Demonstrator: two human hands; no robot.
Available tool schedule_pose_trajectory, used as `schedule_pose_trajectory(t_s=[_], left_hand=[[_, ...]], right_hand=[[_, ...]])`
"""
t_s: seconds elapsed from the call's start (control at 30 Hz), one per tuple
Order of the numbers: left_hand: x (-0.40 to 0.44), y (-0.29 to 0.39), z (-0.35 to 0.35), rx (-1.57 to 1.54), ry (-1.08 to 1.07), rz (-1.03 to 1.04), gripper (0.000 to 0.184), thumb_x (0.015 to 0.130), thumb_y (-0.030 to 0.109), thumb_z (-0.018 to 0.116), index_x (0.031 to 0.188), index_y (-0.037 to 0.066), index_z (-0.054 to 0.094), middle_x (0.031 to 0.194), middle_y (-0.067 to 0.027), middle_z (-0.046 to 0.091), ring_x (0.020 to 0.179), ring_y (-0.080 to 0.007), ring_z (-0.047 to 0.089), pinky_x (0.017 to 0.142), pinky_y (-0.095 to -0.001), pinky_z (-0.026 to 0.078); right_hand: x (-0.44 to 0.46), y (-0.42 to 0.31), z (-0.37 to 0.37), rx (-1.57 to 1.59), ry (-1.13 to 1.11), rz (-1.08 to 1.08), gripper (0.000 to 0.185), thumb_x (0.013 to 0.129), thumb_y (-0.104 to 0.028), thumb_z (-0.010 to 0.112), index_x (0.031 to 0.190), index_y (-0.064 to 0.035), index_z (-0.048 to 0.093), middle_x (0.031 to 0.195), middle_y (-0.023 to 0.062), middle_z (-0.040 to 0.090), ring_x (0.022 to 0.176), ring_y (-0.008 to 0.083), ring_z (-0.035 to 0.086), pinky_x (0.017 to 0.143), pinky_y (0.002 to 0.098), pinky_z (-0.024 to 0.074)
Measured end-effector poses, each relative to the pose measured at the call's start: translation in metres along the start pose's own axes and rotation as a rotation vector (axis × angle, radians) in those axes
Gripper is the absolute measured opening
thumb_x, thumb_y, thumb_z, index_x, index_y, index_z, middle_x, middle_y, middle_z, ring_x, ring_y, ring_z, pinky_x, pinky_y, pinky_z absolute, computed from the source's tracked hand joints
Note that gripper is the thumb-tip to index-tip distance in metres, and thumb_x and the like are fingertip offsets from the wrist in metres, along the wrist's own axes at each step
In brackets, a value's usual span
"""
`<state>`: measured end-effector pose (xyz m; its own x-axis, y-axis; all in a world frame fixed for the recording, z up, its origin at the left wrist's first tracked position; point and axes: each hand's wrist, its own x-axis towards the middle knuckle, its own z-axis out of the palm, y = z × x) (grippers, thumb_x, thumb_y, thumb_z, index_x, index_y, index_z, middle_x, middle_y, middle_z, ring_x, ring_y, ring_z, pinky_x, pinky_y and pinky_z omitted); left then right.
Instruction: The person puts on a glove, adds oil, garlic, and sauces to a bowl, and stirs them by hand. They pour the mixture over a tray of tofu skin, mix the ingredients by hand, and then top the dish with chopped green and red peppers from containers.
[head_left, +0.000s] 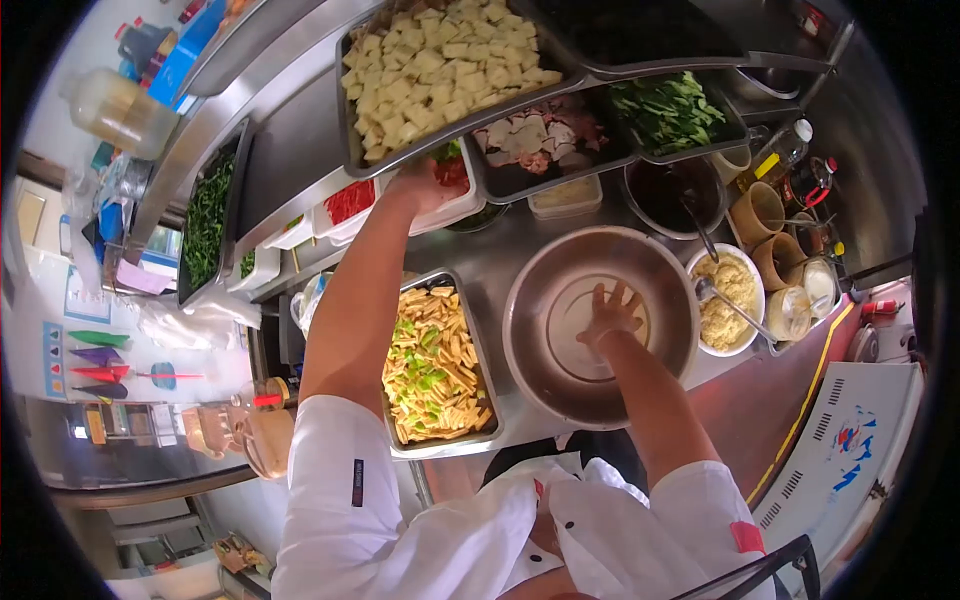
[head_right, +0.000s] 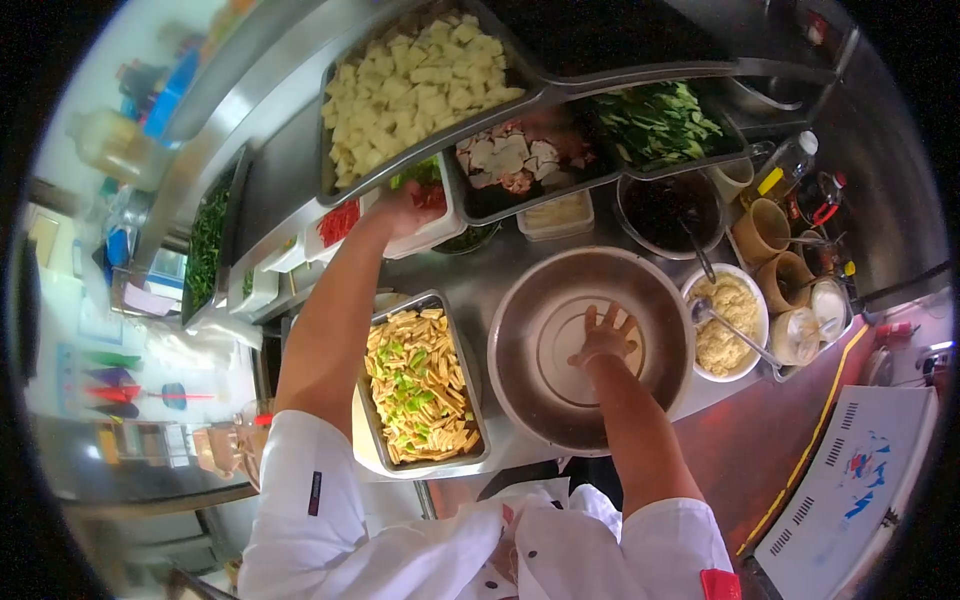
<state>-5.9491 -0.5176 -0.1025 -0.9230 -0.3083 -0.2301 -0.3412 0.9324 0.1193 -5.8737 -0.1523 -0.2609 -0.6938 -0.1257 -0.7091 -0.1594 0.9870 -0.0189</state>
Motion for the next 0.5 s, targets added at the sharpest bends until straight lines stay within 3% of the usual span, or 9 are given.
schedule_pose_trajectory(t_s=[0.07, 0.2, 0.23, 0.27, 0.33, 0.37, 0.4, 0.47, 0.5], left_hand=[[0.024, -0.011, 0.021, -0.037, -0.118, 0.033, 0.064, 0.076, 0.049, 0.073, 0.12, 0.004, 0.062, 0.12, -0.0183, 0.067, 0.114, -0.0329, 0.063, 0.097, -0.0397, 0.049], [0.026, -0.012, 0.024, -0.127, -0.036, -0.009, 0.051, 0.074, 0.036, 0.074, 0.114, 0.004, 0.066, 0.119, -0.0184, 0.067, 0.114, -0.034, 0.063, 0.097, -0.0403, 0.049], [0.024, -0.013, 0.025, -0.245, 0.011, -0.035, 0.031, 0.078, 0.023, 0.072, 0.102, 0.004, 0.068, 0.104, -0.0169, 0.07, 0.097, -0.0302, 0.068, 0.079, -0.0393, 0.055], [0.023, -0.017, 0.022, -0.247, 0.014, -0.032, 0.031, 0.078, 0.023, 0.072, 0.102, 0.004, 0.068, 0.104, -0.0169, 0.07, 0.097, -0.0302, 0.068, 0.079, -0.0393, 0.055], [0.011, -0.023, 0.011, -0.986, -0.177, -0.132, 0.015, 0.082, 0.013, 0.069, 0.093, 0.003, 0.066, 0.086, -0.0119, 0.066, 0.075, -0.0203, 0.064, 0.057, -0.0319, 0.051], [-0.003, -0.019, 0.007, -1.135, -0.067, -0.15, 0.003, 0.084, 0.004, 0.065, 0.084, 0.003, 0.062, 0.079, -0.0064, 0.059, 0.064, -0.0112, 0.055, 0.047, -0.0223, 0.04], [-0.014, -0.019, -0.001, -1.142, -0.063, -0.162, 0.003, 0.084, 0.004, 0.065, 0.084, 0.003, 0.062, 0.079, -0.0064, 0.059, 0.064, -0.0112, 0.055, 0.047, -0.0223, 0.04], [-0.036, -0.03, -0.009, -1.575, 0.011, -0.186, 0.004, 0.086, 0.003, 0.063, 0.083, 0.004, 0.061, 0.081, -0.0061, 0.061, 0.065, -0.0122, 0.057, 0.049, -0.0211, 0.041], [-0.05, -0.044, -0.012, -1.617, -0.076, -0.091, 0.004, 0.087, 0.002, 0.061, 0.089, 0.005, 0.061, 0.084, -0.0058, 0.063, 0.069, -0.013, 0.059, 0.05, -0.0191, 0.042]], right_hand=[[0.002, 0.002, 0.001, 0.01, -0.017, 0.006, 0.116, 0.074, -0.051, 0.08, 0.16, -0.025, 0.006, 0.167, 0.0126, -0.002, 0.15, 0.0481, 0.002, 0.109, 0.0601, 0.0379], [-0.001, 0.006, -0.004, 0.017, -0.035, 0.001, 0.115, 0.075, -0.052, 0.08, 0.16, -0.0265, 0.006, 0.167, 0.0116, -0.003, 0.15, 0.0483, 0.002, 0.11, 0.058, 0.0372], [-0.003, 0.006, -0.007, 0.006, -0.052, -0.001, 0.115, 0.075, -0.052, 0.079, 0.16, -0.0269, 0.006, 0.167, 0.0113, -0.004, 0.15, 0.0484, 0.002, 0.11, 0.0574, 0.0369], [-0.003, 0.007, -0.007, 0.006, -0.049, 0.001, 0.115, 0.075, -0.052, 0.079, 0.16, -0.0269, 0.006, 0.167, 0.0113, -0.004, 0.15, 0.0484, 0.002, 0.11, 0.0574, 0.0369], [-0.002, 0.007, -0.002, 0.012, -0.028, -0.005, 0.114, 0.077, -0.051, 0.079, 0.16, -0.027, 0.006, 0.167, 0.0111, -0.003, 0.149, 0.0487, 0.003, 0.11, 0.0577, 0.0369], [-0.003, 0.006, -0.001, 0.001, -0.03, -0.008, 0.114, 0.077, -0.051, 0.079, 0.16, -0.027, 0.006, 0.167, 0.0111, -0.003, 0.149, 0.0487, 0.003, 0.11, 0.0577, 0.0369], [-0.005, 0.006, -0.002, -0.001, -0.015, -0.007, 0.113, 0.077, -0.05, 0.079, 0.16, -0.0266, 0.006, 0.167, 0.0114, -0.002, 0.149, 0.0486, 0.004, 0.11, 0.0579, 0.0376], [-0.004, 0.001, 0.003, -0.019, -0.006, -0.02, 0.113, 0.077, -0.05, 0.078, 0.16, -0.0263, 0.006, 0.167, 0.0116, -0.002, 0.149, 0.0486, 0.005, 0.109, 0.0582, 0.0382], [0.004, 0.001, 0.01, -0.031, 0.014, 0.004, 0.114, 0.075, -0.053, 0.079, 0.16, -0.0297, 0.006, 0.167, 0.0105, -0.003, 0.149, 0.048, 0.006, 0.109, 0.0578, 0.0393]])
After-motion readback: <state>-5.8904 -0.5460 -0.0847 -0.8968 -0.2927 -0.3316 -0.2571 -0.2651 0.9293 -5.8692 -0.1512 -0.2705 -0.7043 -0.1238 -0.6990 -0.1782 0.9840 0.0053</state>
